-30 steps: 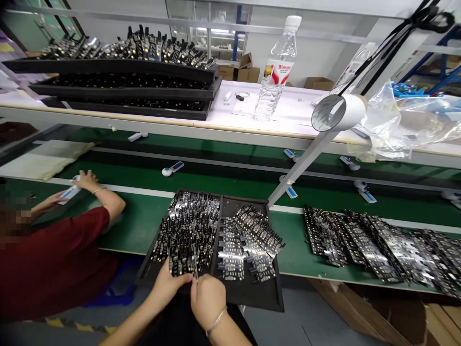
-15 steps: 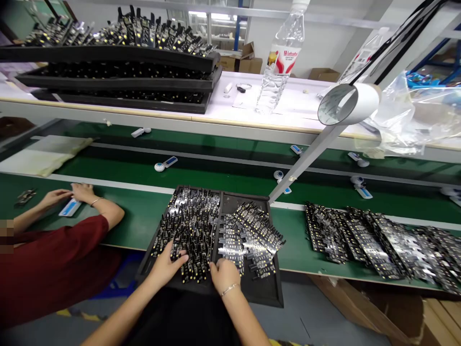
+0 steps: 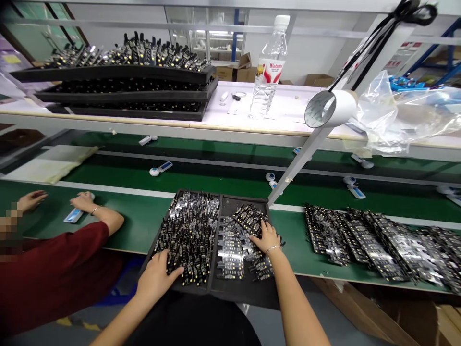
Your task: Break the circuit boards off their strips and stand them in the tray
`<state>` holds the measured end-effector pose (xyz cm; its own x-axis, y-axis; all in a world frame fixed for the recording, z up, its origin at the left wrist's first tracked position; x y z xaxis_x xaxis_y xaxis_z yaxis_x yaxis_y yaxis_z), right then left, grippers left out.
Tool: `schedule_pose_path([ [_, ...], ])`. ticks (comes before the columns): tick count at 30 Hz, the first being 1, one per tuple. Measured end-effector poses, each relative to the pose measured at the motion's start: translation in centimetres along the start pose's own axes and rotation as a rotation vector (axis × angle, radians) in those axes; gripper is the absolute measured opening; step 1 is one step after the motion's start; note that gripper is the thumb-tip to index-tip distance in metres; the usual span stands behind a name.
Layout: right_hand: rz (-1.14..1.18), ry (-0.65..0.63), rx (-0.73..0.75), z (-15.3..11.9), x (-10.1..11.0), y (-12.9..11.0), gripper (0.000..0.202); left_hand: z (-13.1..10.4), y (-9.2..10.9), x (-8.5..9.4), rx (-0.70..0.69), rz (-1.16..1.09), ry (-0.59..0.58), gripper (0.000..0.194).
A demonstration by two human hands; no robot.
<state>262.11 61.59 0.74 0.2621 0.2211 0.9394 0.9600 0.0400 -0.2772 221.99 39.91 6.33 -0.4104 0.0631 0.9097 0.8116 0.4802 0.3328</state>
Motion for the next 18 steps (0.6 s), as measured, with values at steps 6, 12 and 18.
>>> schedule_pose_path([
  [6, -0.003, 0.140, 0.018, -0.5, 1.2, -0.5, 0.089, 0.1, 0.9, -2.2, -0.035, -0.041, -0.162, 0.035],
  [12, 0.053, 0.291, 0.208, -5.4, 6.2, -5.5, 0.080, 2.0, 2.2, 0.0, -0.084, -0.117, -0.139, 0.032],
  [18, 0.132, 0.071, 0.619, -13.9, 8.8, -15.5, 0.087, -2.6, 8.1, -1.4, 0.079, -1.282, -0.770, 0.061],
])
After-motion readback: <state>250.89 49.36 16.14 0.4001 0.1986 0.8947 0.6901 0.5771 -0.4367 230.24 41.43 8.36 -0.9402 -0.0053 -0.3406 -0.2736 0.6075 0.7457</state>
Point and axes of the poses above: each hand's wrist, its own z-axis towards the middle knuckle, its own x-axis out of the back of the hand, y = z × x, the point moved 9 cm from there along z, towards the middle knuckle, and after that the axes turned 3 degrees about x, right-handed, at the moved point
